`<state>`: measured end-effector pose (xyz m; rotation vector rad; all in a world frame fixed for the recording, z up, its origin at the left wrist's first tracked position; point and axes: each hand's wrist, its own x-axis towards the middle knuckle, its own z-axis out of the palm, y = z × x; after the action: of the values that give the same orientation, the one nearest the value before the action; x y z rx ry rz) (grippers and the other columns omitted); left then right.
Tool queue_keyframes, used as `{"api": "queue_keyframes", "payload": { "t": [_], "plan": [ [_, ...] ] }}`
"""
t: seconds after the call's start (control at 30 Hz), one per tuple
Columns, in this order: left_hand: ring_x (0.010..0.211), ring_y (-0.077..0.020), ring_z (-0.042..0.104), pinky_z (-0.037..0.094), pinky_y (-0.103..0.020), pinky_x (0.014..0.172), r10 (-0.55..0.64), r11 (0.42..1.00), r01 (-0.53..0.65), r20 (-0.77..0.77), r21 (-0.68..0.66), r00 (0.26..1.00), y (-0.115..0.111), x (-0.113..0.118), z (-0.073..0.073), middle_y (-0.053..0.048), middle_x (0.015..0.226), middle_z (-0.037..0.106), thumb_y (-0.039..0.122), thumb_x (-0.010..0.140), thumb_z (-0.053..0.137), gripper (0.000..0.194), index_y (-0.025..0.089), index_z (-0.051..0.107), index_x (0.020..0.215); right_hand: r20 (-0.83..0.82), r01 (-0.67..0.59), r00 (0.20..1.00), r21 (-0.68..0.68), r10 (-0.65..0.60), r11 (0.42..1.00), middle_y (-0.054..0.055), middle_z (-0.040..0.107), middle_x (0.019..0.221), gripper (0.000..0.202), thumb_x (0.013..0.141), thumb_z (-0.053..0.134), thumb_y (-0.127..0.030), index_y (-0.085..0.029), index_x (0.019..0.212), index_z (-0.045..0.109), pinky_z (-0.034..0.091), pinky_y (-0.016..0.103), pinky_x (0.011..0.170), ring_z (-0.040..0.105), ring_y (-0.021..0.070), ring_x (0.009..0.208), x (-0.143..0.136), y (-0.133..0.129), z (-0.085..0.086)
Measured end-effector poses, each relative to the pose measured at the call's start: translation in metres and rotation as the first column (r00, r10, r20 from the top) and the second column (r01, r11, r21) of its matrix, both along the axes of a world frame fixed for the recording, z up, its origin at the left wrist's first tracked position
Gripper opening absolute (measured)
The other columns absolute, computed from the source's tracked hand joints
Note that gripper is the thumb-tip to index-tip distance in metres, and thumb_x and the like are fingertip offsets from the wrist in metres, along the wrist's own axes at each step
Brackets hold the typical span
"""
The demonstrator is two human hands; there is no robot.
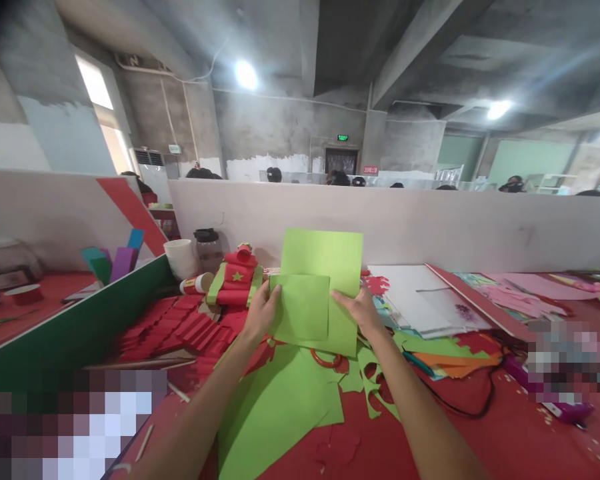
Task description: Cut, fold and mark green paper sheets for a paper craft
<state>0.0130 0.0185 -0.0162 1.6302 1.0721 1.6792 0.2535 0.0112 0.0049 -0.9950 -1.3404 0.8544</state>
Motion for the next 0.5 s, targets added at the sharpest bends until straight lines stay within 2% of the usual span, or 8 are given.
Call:
{"api": "queue_keyframes", "payload": {
  "t": [0.1, 0.23, 0.5],
  "plan": [
    [0.112, -0.0254, 0.059, 0.046, -0.037, 0.095, 0.000, 1.000, 0.000, -0.011, 0.015, 1.000, -0.0052, 0.0004, 0.0043, -0.014, 0.125, 0.063, 0.040, 0.092, 0.048, 0.043, 0.012, 0.056, 0.124, 0.022, 0.019, 1.000, 0.015, -0.019, 1.000, 0.012, 0.075, 0.102, 0.044, 0.062, 0.083, -0.041, -0.016, 0.097, 0.074, 0.058, 0.041, 0.080, 0.072, 0.0311, 0.092, -0.0013, -0.0023, 0.0010],
    [0.117, -0.0236, 0.057, 0.043, -0.035, 0.100, -0.018, 0.999, 0.018, -0.006, 0.049, 1.000, -0.0086, 0.0016, 0.0077, -0.012, 0.128, 0.062, 0.038, 0.094, 0.046, 0.043, 0.014, 0.054, 0.129, -0.028, 0.039, 0.999, 0.048, -0.038, 0.998, 0.013, 0.075, 0.102, 0.045, 0.060, 0.084, -0.041, -0.015, 0.096, 0.074, 0.058, 0.043, 0.079, 0.072, 0.0316, 0.089, -0.0004, -0.0011, 0.0016],
    [0.123, -0.0235, 0.053, 0.038, -0.035, 0.107, -0.019, 0.997, 0.019, -0.001, 0.080, 1.000, -0.0019, 0.0029, 0.0020, -0.012, 0.132, 0.058, 0.036, 0.093, 0.048, 0.043, 0.013, 0.053, 0.129, -0.045, 0.025, 0.999, 0.042, -0.023, 0.999, 0.013, 0.072, 0.112, 0.048, 0.060, 0.086, -0.039, -0.016, 0.100, 0.073, 0.055, 0.043, 0.091, 0.069, 0.0305, 0.100, 0.0004, 0.0051, -0.0035]
  ]
}}
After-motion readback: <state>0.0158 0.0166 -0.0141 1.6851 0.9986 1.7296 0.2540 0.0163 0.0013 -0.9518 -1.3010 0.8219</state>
